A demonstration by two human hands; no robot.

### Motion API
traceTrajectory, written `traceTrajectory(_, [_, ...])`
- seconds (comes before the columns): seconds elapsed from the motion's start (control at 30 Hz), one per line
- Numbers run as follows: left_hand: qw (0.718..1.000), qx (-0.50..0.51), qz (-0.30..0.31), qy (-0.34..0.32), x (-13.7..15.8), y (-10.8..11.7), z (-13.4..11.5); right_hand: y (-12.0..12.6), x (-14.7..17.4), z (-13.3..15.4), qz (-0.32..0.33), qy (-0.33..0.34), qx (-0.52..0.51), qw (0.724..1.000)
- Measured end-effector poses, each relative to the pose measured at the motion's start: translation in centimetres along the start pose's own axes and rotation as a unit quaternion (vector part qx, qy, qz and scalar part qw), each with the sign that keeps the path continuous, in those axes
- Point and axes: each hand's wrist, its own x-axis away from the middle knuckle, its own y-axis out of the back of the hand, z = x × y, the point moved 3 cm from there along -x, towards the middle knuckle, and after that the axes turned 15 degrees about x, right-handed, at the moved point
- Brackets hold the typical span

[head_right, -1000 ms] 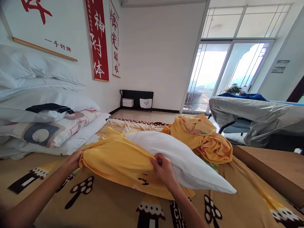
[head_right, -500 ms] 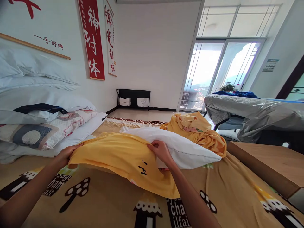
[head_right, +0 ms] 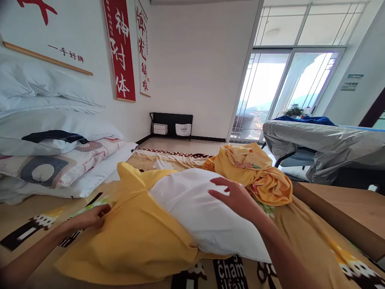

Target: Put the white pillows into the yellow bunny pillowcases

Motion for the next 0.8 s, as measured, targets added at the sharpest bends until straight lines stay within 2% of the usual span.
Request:
traceTrajectory(0.07, [0.995, 0.090, -0.025, -0.015, -1.1, -0.9, -1.9, -1.9, -2.5, -1.5, -0.091, -0.066, 0.106, 0.988])
traceTrajectory(0.1, [0.991, 0.131, -0.023, -0.013, -1.5, -1.6, -2.7, -4.0, -3.4, -2.1, -0.091, -0.075, 0.144, 0.982])
traceTrajectory(0.17, [0.984, 0.175, -0.008, 0.002, -1.9, -3.1, -3.9, -9.0, -4.0, -2.8, -0.047, -0.071, 0.184, 0.979])
traceTrajectory(0.23, [0.988, 0.152, -0.031, 0.002, -2.0, -4.3, -4.5, -12.8, -3.3, -3.0, -0.072, -0.074, 0.216, 0.971])
traceTrajectory(0.27, [0.992, 0.118, -0.052, -0.011, -2.0, -4.9, -4.8, -13.9, -2.7, -3.0, -0.083, -0.072, 0.223, 0.969])
traceTrajectory(0.33, [0.993, 0.077, -0.070, -0.062, -2.2, -5.9, -5.7, -13.9, -1.3, -2.6, -0.101, -0.071, 0.225, 0.967])
traceTrajectory(0.43, [0.975, 0.118, -0.105, -0.154, -2.4, -6.6, -8.2, -9.8, 0.4, -1.0, -0.155, -0.080, 0.201, 0.964])
traceTrajectory(0.53, [0.930, 0.184, -0.214, -0.234, -2.4, -5.6, -11.1, -4.8, 2.6, 2.0, -0.299, -0.047, 0.157, 0.940])
traceTrajectory(0.6, [0.900, 0.189, -0.277, -0.280, -2.2, -4.5, -11.7, -3.6, 4.9, 4.0, -0.407, -0.005, 0.142, 0.902])
traceTrajectory(0.63, [0.890, 0.170, -0.302, -0.294, -2.1, -4.0, -11.3, -4.0, 6.2, 4.6, -0.446, 0.015, 0.143, 0.884])
traceTrajectory(0.7, [0.886, 0.100, -0.336, -0.303, -2.1, -3.0, -9.1, -6.3, 8.9, 5.0, -0.472, 0.061, 0.155, 0.866])
traceTrajectory(0.8, [0.899, -0.006, -0.325, -0.295, -2.0, -2.3, -3.3, -10.0, 12.3, 4.5, -0.439, 0.174, 0.168, 0.866])
